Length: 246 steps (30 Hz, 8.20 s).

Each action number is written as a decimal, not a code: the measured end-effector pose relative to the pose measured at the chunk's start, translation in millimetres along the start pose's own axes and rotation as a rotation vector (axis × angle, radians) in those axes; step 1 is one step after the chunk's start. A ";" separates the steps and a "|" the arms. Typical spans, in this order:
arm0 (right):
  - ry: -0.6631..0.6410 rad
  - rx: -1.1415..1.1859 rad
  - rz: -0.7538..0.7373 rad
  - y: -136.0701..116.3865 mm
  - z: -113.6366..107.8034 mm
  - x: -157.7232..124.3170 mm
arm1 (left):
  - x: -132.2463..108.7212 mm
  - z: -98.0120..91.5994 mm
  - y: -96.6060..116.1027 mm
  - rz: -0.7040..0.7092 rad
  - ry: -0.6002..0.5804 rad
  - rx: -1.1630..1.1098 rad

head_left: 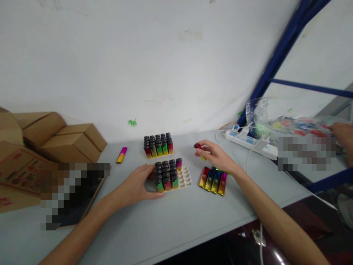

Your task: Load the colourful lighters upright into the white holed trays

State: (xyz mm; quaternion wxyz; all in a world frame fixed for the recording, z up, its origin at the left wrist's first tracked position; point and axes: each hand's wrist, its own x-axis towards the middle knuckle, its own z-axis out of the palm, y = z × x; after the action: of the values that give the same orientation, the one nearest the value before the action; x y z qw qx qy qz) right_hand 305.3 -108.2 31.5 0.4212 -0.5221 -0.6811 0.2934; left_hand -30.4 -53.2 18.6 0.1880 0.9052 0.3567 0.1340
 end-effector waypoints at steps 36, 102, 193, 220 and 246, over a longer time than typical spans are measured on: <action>-0.007 0.125 -0.033 -7.0 30.2 -3.7 | -0.4 2.3 -3.3 0.005 -0.010 0.001; 0.094 -0.059 -0.002 18.7 -20.0 -3.8 | 0.9 5.5 -8.1 -0.025 0.006 0.008; -0.009 0.215 -0.021 -5.4 56.3 -12.2 | 0.2 -1.2 3.9 0.003 -0.018 -0.010; -0.197 -0.174 -0.161 -16.4 23.9 -7.4 | 1.5 1.7 -0.4 -0.009 -0.020 0.012; -0.335 -0.230 0.158 19.8 -29.3 -14.5 | 2.1 1.6 -0.8 -0.010 -0.019 0.003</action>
State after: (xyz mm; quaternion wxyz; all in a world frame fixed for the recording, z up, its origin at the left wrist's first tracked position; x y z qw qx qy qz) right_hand 341.7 -117.7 24.8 0.2155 -0.5624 -0.7277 0.3283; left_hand -28.7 -51.6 17.0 0.1909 0.9050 0.3595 0.1238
